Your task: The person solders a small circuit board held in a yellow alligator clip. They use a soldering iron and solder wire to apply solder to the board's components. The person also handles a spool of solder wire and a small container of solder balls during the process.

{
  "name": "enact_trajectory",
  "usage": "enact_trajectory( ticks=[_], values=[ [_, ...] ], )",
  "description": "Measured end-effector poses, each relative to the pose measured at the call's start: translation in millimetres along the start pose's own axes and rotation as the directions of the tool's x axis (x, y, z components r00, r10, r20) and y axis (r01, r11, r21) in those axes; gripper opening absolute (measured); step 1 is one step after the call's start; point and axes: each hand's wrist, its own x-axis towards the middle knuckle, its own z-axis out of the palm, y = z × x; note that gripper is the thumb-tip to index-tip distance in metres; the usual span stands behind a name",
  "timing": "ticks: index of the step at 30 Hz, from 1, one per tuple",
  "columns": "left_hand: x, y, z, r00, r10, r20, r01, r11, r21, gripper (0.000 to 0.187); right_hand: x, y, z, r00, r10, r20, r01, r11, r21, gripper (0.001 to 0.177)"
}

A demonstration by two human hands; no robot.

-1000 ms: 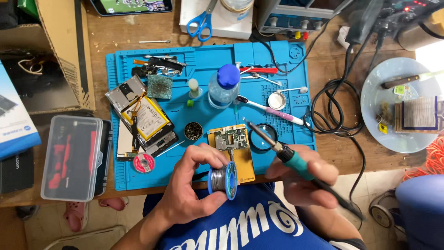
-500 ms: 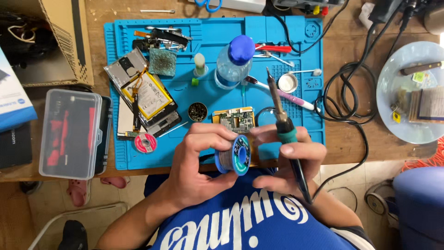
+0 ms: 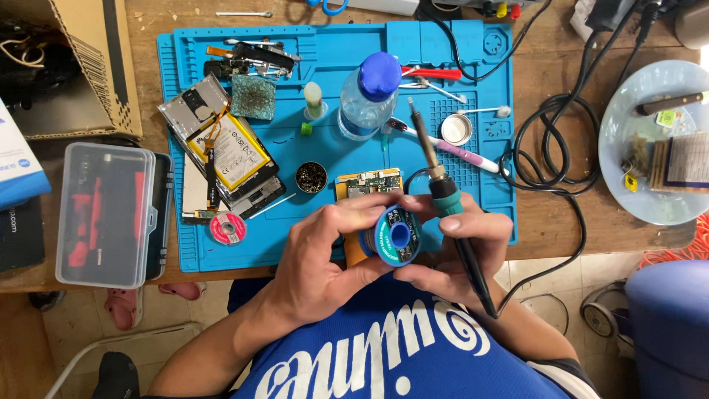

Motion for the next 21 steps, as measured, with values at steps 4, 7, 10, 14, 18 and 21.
enact_trajectory(
  ticks=[4,7,10,14,18,21],
  values=[
    [-4,-3,4,0.999,0.022,-0.044,-0.005,0.94,0.341,0.041,-2,1,3,0.999,0.028,-0.018,-0.029,1.0,-0.011,0.055],
    [1,3,3,0.994,0.085,-0.065,-0.051,0.909,0.413,0.038,-5,2,5,0.996,0.066,-0.056,-0.064,0.998,0.026,0.055],
    [7,12,0,0.995,0.094,-0.022,-0.075,0.896,0.438,0.034,-1,2,5,0.999,-0.019,-0.048,0.019,1.0,-0.005,0.054],
    [14,26,-9,0.998,0.0,0.069,-0.031,0.89,0.455,0.037,1,0,4,0.998,-0.054,-0.041,0.052,0.998,-0.035,0.054],
    [18,37,-16,0.988,-0.093,0.123,0.02,0.866,0.5,0.031,0,2,1,0.996,-0.083,-0.019,0.08,0.989,-0.127,0.056],
    [17,37,-19,0.98,-0.113,0.164,0.003,0.832,0.555,0.025,-2,3,2,0.995,-0.1,0.001,0.097,0.96,-0.263,0.054]
  ],
)
